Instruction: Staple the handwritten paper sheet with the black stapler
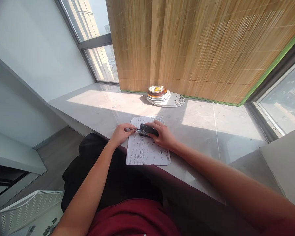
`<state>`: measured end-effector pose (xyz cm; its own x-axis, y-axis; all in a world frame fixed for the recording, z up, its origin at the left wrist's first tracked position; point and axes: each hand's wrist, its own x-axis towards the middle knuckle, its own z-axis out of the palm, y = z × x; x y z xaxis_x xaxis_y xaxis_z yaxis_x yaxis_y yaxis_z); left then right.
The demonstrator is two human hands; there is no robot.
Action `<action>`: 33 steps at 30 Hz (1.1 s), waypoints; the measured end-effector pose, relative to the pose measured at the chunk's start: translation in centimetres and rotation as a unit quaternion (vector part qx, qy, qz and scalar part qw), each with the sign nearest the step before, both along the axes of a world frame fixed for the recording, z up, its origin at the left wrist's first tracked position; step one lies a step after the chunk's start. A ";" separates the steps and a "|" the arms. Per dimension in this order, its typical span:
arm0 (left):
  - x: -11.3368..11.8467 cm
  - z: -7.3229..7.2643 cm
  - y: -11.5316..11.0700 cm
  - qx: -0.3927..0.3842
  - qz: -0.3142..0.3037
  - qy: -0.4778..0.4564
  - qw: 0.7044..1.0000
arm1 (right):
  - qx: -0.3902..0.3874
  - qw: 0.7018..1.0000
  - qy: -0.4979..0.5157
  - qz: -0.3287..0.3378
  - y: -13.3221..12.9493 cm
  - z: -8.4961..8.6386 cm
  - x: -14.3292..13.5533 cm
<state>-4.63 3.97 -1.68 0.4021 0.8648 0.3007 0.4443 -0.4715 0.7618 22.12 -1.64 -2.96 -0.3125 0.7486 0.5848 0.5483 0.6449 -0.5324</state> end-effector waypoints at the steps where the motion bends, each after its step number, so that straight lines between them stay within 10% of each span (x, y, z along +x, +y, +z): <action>1: -0.3 0.0 0.0 -0.007 0.002 -0.007 1.000 | -0.001 1.000 0.001 0.000 -0.1 0.1 0.0; 20: 1.4 2.3 -0.2 0.070 -0.213 0.037 0.974 | 0.037 0.992 0.032 0.116 -1.5 1.9 0.7; 27: 0.7 2.0 3.7 0.113 -0.257 0.196 0.940 | 0.086 0.945 0.103 -0.298 -0.8 1.8 1.8; 33: 3.6 3.6 4.4 0.162 -0.232 0.276 0.919 | 0.089 0.933 0.033 -0.346 -0.3 1.3 2.4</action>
